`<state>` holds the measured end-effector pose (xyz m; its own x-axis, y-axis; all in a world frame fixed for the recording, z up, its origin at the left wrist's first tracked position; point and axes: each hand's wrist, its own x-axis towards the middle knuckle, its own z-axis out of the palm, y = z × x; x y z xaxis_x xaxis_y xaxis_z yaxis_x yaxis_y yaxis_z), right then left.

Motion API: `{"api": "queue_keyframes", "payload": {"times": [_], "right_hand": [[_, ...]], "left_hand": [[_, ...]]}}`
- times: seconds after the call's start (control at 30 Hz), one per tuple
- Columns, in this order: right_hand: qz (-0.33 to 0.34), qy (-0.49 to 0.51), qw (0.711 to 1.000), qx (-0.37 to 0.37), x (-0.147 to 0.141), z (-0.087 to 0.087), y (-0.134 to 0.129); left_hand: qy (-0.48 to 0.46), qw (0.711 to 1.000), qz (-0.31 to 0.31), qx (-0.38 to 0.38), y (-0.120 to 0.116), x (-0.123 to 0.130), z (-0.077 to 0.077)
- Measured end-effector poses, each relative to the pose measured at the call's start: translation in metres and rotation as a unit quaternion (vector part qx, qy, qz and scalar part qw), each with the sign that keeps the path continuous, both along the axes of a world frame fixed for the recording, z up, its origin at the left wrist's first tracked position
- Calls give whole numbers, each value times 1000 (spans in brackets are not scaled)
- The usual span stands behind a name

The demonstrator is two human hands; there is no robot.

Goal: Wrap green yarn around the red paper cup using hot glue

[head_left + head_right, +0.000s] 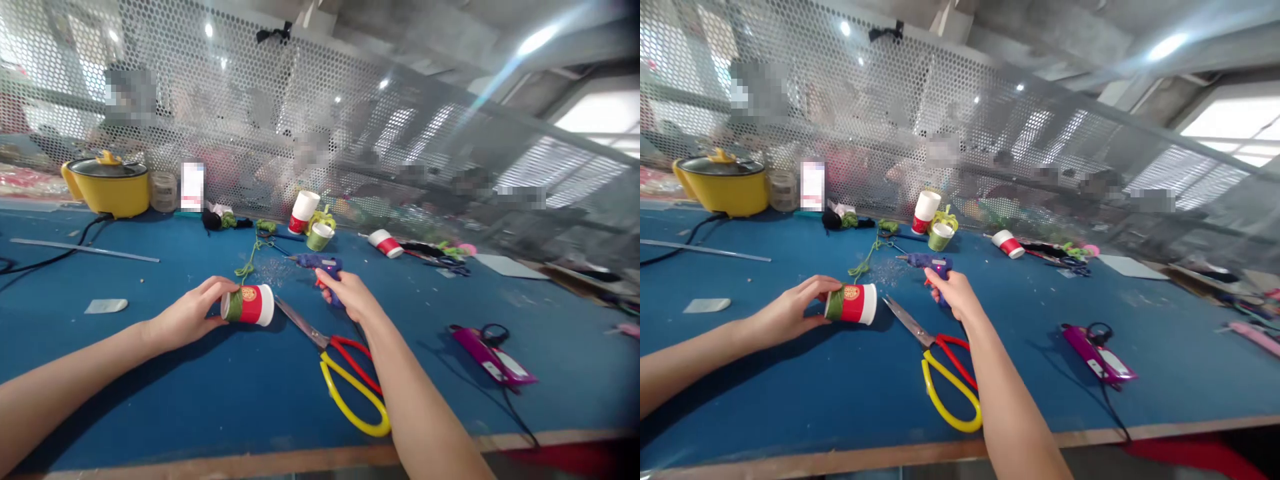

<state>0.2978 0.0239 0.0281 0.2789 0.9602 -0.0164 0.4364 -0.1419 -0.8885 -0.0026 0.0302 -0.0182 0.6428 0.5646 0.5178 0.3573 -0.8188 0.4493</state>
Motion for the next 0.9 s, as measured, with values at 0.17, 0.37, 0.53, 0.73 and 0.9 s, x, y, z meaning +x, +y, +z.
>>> {"api": "queue_keyframes", "payload": {"times": [0.17,0.37,0.53,0.73,0.9], "right_hand": [[-20,-87,996,-10,15,-8,12],[-27,-205,978,16,5,9,10],[168,-207,964,-20,-53,29,-7],[331,-108,931,-107,-97,24,-21],[273,79,958,-30,-100,10,-27]], "left_hand": [[12,1000,-12,8,-1,0,2],[29,997,-32,70,-4,1,3],[64,988,-44,137,-11,2,4],[112,966,-71,222,-17,-1,8],[106,968,-76,215,-19,-2,10]]}}
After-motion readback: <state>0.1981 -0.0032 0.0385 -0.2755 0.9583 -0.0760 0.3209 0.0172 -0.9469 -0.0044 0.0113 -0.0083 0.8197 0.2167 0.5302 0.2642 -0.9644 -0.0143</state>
